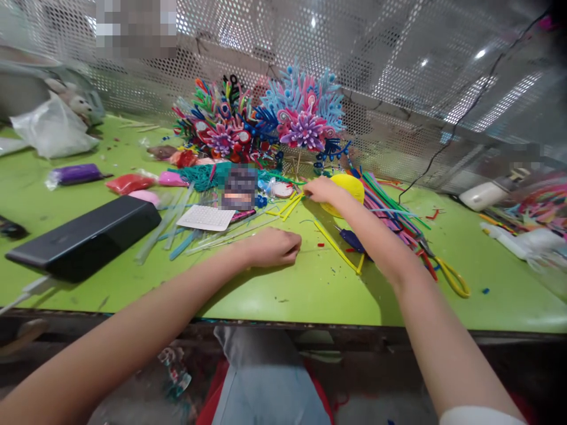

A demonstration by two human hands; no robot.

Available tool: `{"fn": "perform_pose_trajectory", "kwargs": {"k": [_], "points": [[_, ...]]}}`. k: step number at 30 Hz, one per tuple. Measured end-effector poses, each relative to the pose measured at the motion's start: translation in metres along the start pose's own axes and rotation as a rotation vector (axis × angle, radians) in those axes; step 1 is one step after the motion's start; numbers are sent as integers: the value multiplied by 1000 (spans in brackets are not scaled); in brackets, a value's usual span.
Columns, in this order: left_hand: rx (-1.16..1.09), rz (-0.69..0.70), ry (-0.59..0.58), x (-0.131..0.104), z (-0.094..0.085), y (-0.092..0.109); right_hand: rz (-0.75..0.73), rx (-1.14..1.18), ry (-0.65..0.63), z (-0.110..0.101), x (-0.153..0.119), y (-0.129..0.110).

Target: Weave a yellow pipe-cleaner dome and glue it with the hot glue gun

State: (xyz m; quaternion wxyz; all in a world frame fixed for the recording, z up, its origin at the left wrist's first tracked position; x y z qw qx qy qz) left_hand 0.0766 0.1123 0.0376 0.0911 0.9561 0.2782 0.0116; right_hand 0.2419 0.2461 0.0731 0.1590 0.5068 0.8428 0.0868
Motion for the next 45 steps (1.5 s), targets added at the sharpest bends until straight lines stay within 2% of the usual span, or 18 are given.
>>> {"fn": "perform_pose_trajectory", "kwargs": {"k": [3,4,5,6,8,9,10,11,13,16,18,19,21,26,34,45], "points": [[-10,14,21,0,2,-2,-40,173,54,-13,-9,8],[-10,16,24,0,2,-2,-63,267,43,-19,-18,11],[-10,15,24,0,2,-2,-101,472,2,-24,-29,12],[-7,12,23,1,1,-2,-170,704,-114,-29,-42,12],[0,9,19,1,1,-1,-252,953,-516,-34,-71,7],[3,7,17,1,1,-1,-241,1005,-645,-36,-84,6],[5,5,14,1,1,-1,-206,1027,-695,-38,-93,6],[5,1,12,1,1,0,-167,1013,-685,-38,-96,7],[4,-11,8,1,1,0,-92,885,-502,-34,-91,10],[-1,-15,14,1,2,-1,2,419,-122,-23,-66,19],[-3,-11,21,1,2,-1,65,82,29,-13,-51,22],[-3,-9,25,1,2,-1,65,-30,60,-8,-44,22],[-1,-5,28,1,2,-1,33,-157,68,3,-32,20],[-1,-7,22,1,1,-1,50,-298,-18,18,-12,17],[-34,2,38,1,0,2,-47,-286,-72,10,7,9],[-20,-14,14,-1,-3,4,-54,-231,-143,5,7,9]]}}
Point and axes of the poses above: each hand's wrist, its own x-axis towards the middle knuckle, its own z-axis out of the palm, y = z × x, the point moved 3 cm from there along x, towards the middle knuckle, and after that the axes turned 3 degrees about -z, right-handed, at the moved point
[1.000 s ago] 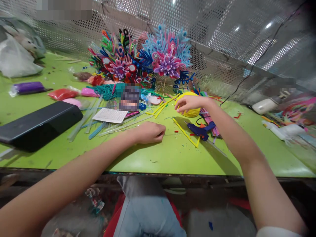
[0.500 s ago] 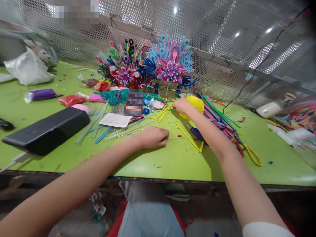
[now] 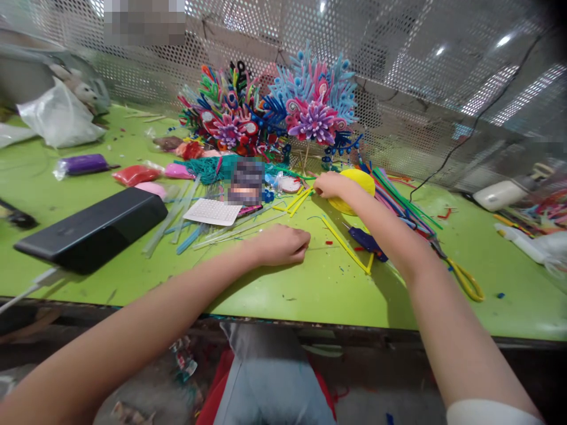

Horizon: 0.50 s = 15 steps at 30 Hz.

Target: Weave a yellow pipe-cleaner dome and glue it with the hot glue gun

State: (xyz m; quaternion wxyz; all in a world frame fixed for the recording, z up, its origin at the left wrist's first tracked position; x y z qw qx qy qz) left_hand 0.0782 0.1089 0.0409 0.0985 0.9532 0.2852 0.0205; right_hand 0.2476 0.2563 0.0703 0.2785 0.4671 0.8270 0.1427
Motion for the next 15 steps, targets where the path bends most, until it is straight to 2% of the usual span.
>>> {"fn": "perform_pose_trajectory", "kwargs": {"k": [8,15], "points": [[5,-5,4,1,1,0,28,17,-38,-5,8,-1],[41,-17,-3,1,2,0,66,48,-7,-3,10,-2]]}}
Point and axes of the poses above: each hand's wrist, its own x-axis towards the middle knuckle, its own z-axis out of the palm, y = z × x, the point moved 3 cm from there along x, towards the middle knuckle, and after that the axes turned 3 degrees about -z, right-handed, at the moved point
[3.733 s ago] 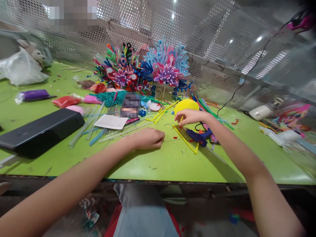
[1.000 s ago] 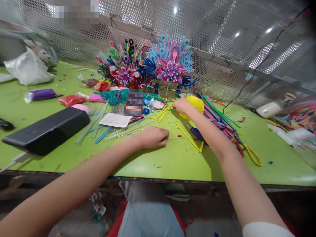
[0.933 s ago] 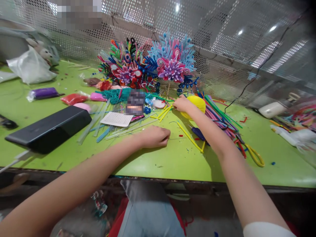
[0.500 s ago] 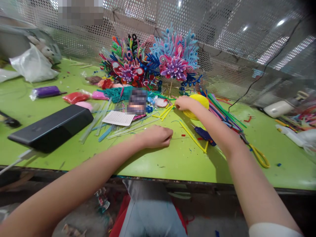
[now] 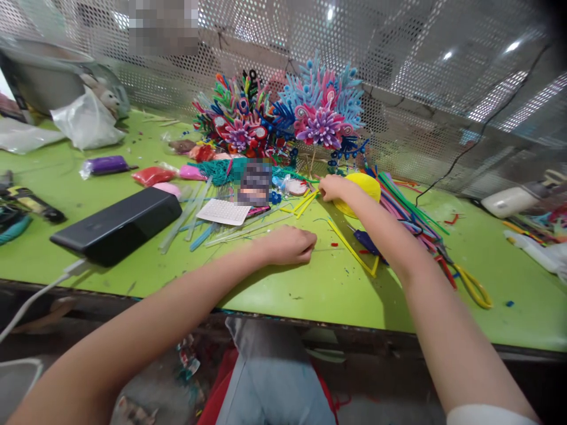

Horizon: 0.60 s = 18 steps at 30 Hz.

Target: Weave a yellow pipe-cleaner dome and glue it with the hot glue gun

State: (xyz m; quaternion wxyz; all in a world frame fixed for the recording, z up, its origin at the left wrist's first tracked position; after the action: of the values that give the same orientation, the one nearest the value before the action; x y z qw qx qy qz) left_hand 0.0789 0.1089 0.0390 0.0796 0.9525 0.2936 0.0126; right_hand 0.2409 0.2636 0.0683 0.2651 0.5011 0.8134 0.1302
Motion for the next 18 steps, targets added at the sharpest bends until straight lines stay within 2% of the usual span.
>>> {"fn": "perform_pose_trajectory", "kwargs": {"k": [7,11,14,18], "points": [[-15,31,41,1,3,-2,22,65,62,9,3,2],[-4,32,40,1,3,-2,26,162,165,3,3,5],[-3,31,40,2,3,-2,-24,305,247,-8,6,-4],[-17,33,36,2,5,-3,-148,523,290,-19,18,-27]]}}
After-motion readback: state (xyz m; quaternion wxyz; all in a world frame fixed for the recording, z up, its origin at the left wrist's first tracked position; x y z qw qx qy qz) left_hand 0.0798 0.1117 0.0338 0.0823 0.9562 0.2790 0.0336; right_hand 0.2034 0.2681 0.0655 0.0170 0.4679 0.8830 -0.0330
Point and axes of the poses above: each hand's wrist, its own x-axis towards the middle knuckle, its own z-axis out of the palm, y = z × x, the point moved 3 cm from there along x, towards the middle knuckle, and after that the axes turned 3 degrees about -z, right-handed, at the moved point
